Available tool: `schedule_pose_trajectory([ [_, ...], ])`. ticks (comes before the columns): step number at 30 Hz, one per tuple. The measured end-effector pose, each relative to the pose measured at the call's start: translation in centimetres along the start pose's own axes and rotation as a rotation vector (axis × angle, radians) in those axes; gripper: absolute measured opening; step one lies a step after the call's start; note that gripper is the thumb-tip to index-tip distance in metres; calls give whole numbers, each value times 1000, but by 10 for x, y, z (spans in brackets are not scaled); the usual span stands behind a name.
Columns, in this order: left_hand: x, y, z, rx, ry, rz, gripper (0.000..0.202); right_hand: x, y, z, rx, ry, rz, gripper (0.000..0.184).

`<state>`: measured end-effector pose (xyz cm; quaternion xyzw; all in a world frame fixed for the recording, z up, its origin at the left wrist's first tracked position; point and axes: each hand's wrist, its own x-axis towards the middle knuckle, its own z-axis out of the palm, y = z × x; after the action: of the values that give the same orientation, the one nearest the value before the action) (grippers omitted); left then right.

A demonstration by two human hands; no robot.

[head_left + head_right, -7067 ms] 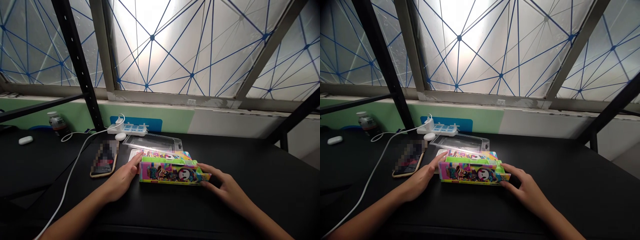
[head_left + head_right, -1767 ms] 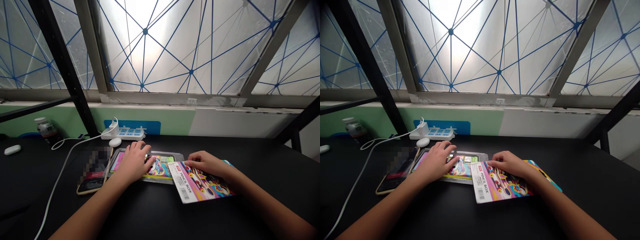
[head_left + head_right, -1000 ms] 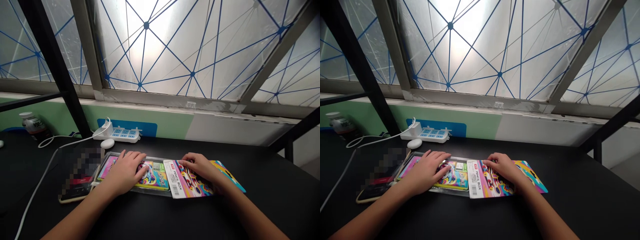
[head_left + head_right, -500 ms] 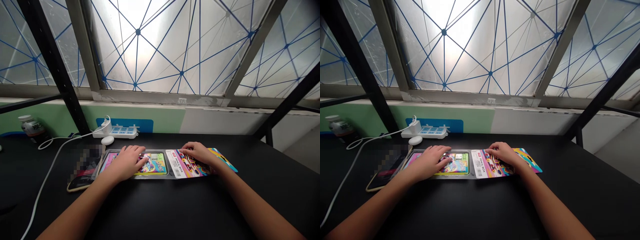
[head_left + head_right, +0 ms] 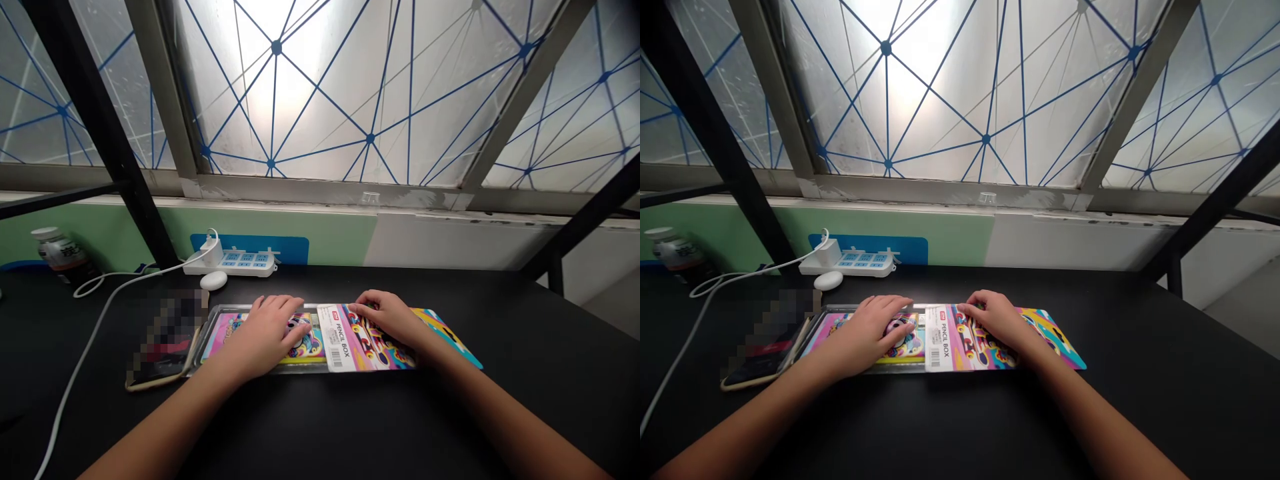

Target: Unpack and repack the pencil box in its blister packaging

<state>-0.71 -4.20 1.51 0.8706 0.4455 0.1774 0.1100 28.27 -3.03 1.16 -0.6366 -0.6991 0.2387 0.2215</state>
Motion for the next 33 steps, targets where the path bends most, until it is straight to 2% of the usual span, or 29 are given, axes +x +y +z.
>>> schedule_pose_trajectory([
  [5,0,16,3,-106,11,-7,44,-5,-16,12,-2,23,-68,34],
  [9,-1,18,-3,-308,33,-31,41,-6,-19,12,-14,-8,-62,36],
  [12,1,8,-14,-406,105,-40,34,-2,-7,1,-12,-70,-42,38],
  [16,4,-8,-22,-393,219,-121,34,2,22,-28,-10,-159,3,45],
  [19,6,-12,-15,-474,248,-191,39,3,38,-45,5,-221,30,47],
  [22,8,-9,-2,-578,259,-220,43,1,40,-48,-15,-237,21,48],
  [25,9,-7,5,-631,277,-223,46,0,30,-38,-75,-187,-11,49],
  [28,9,-10,3,-673,335,-214,49,2,8,-21,-169,-140,-79,48],
  [33,9,-17,0,-730,357,-216,52,15,-47,9,-368,-221,-194,45],
])
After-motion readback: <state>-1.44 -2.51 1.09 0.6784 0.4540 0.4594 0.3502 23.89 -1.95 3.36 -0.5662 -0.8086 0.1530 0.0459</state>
